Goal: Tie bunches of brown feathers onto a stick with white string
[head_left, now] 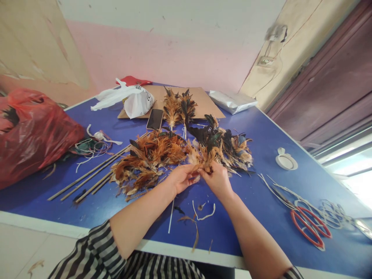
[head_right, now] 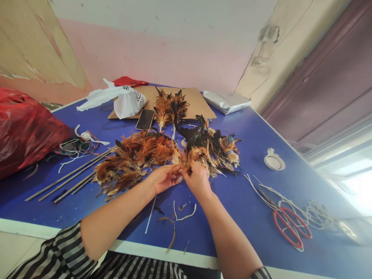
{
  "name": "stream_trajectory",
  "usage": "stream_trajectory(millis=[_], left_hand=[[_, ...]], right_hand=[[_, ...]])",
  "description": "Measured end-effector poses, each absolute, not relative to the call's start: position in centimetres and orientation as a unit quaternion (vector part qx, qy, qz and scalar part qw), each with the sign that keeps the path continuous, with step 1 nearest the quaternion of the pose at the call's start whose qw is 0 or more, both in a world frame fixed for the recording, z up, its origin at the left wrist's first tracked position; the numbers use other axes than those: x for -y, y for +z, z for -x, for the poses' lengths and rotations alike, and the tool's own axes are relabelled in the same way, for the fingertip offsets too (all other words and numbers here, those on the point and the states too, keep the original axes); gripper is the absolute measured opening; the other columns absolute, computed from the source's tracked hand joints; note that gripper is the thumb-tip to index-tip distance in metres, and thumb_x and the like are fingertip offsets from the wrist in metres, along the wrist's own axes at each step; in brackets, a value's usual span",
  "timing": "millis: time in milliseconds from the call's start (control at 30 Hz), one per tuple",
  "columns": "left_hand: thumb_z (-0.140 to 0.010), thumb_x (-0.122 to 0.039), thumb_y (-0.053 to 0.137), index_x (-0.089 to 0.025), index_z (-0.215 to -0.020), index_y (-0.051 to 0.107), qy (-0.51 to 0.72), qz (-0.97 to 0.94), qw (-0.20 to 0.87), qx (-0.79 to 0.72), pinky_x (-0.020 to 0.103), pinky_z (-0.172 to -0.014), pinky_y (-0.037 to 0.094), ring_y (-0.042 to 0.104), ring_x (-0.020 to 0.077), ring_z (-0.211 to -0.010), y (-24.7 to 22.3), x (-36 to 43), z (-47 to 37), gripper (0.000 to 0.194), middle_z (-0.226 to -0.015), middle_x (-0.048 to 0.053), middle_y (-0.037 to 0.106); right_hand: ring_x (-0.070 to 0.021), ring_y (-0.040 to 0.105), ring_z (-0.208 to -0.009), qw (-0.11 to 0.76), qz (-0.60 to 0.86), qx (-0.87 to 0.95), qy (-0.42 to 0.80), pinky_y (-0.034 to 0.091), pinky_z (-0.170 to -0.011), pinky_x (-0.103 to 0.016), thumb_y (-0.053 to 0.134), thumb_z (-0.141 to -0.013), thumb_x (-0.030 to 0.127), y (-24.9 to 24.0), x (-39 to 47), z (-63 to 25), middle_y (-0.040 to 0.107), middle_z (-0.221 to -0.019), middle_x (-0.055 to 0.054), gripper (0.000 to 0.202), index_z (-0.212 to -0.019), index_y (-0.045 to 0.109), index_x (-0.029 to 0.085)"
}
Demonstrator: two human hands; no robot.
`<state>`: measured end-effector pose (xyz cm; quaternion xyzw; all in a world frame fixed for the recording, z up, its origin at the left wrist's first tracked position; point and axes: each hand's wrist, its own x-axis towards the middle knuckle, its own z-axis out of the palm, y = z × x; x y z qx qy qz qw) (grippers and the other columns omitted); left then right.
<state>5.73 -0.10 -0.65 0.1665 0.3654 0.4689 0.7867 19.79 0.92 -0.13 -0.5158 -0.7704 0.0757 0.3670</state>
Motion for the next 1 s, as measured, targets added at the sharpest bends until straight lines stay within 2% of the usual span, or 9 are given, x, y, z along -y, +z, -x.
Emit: stream_trajectory(millis=[100,167,267,333,500,700,833,1000], left_hand=[[-0.056,-0.016,0.073,-0.009,-0.067,0.064,0.478,-0.214,0.765,-0.373,0.022,-0.059,0.043,0.056,0.0098,-0.06,-0.8,-0.1,-5.6,0.015,-0.069,0.006,0.064],[-0.052,-0.02,0.076,-0.009,-0.065,0.065,0.487,-0.24,0.744,-0.39,0.022,-0.06,0.043,0.056,0.01,-0.061,-0.9,-0.1,-5.5,0.021,-0.067,0.006,0.064],[-0.053,-0.028,0.076,-0.009,-0.07,0.067,0.491,-0.296,0.702,-0.422,0.022,-0.061,0.043,0.057,0.0112,-0.064,-0.8,-0.1,-5.3,0.027,-0.068,0.006,0.065],[-0.056,-0.032,0.074,-0.01,-0.073,0.068,0.476,-0.345,0.675,-0.446,0.022,-0.059,0.042,0.058,0.012,-0.065,-0.7,0.0,-5.3,0.028,-0.069,0.007,0.066],[-0.062,-0.033,0.068,-0.01,-0.066,0.067,0.426,-0.451,0.63,-0.468,0.02,-0.05,0.04,0.052,0.0084,-0.051,-0.6,0.2,-5.5,0.023,-0.058,0.003,0.061],[-0.066,-0.024,0.062,-0.01,-0.065,0.065,0.415,-0.472,0.624,-0.463,0.021,-0.049,0.042,0.05,0.0075,-0.047,-0.5,0.3,-5.8,0.015,-0.055,0.001,0.058],[-0.068,-0.022,0.059,-0.01,-0.065,0.065,0.434,-0.496,0.596,-0.458,0.021,-0.051,0.042,0.048,0.0075,-0.046,-0.7,0.3,-5.8,0.014,-0.051,-0.001,0.055],[-0.07,-0.024,0.054,-0.011,-0.062,0.063,0.417,-0.546,0.556,-0.468,0.021,-0.05,0.04,0.046,0.0078,-0.045,-1.0,0.2,-5.5,0.017,-0.049,-0.002,0.052]], right_hand=[[-0.0104,0.042,-0.05,0.366,0.542,0.738,0.166,0.033,-0.046,-0.022,0.061,-0.064,0.032,0.2,-1.0,-19.9,0.05,-0.053,0.001,0.021,-0.058,0.049,0.017],[-0.0104,0.043,-0.048,0.362,0.542,0.707,0.275,0.034,-0.045,-0.022,0.063,-0.063,0.036,0.5,-1.0,-20.1,0.051,-0.052,0.001,0.022,-0.065,0.054,0.015],[-0.009,0.04,-0.039,0.36,0.512,0.642,0.442,0.034,-0.039,-0.022,0.064,-0.063,0.039,0.9,-1.2,-20.5,0.046,-0.045,0.005,0.03,-0.078,0.058,0.014],[-0.0077,0.037,-0.036,0.373,0.497,0.608,0.495,0.032,-0.035,-0.021,0.066,-0.062,0.039,1.1,-1.3,-20.8,0.043,-0.042,0.006,0.031,-0.079,0.058,0.013],[-0.0057,0.035,-0.033,0.373,0.494,0.596,0.512,0.029,-0.033,-0.019,0.067,-0.062,0.038,1.3,-1.3,-21.0,0.042,-0.039,0.005,0.028,-0.062,0.056,0.013],[-0.0042,0.032,-0.034,0.408,0.479,0.556,0.543,0.025,-0.032,-0.017,0.071,-0.059,0.037,0.9,-1.3,-20.7,0.045,-0.043,0.006,0.03,-0.073,0.058,0.014],[-0.0043,0.029,-0.033,0.423,0.474,0.546,0.547,0.024,-0.032,-0.018,0.071,-0.058,0.038,0.6,-1.5,-20.5,0.039,-0.039,0.008,0.029,-0.067,0.056,0.014],[-0.0057,0.032,-0.034,0.413,0.487,0.579,0.506,0.026,-0.033,-0.019,0.07,-0.06,0.04,0.4,-1.3,-20.3,0.041,-0.04,0.006,0.029,-0.064,0.056,0.014]])
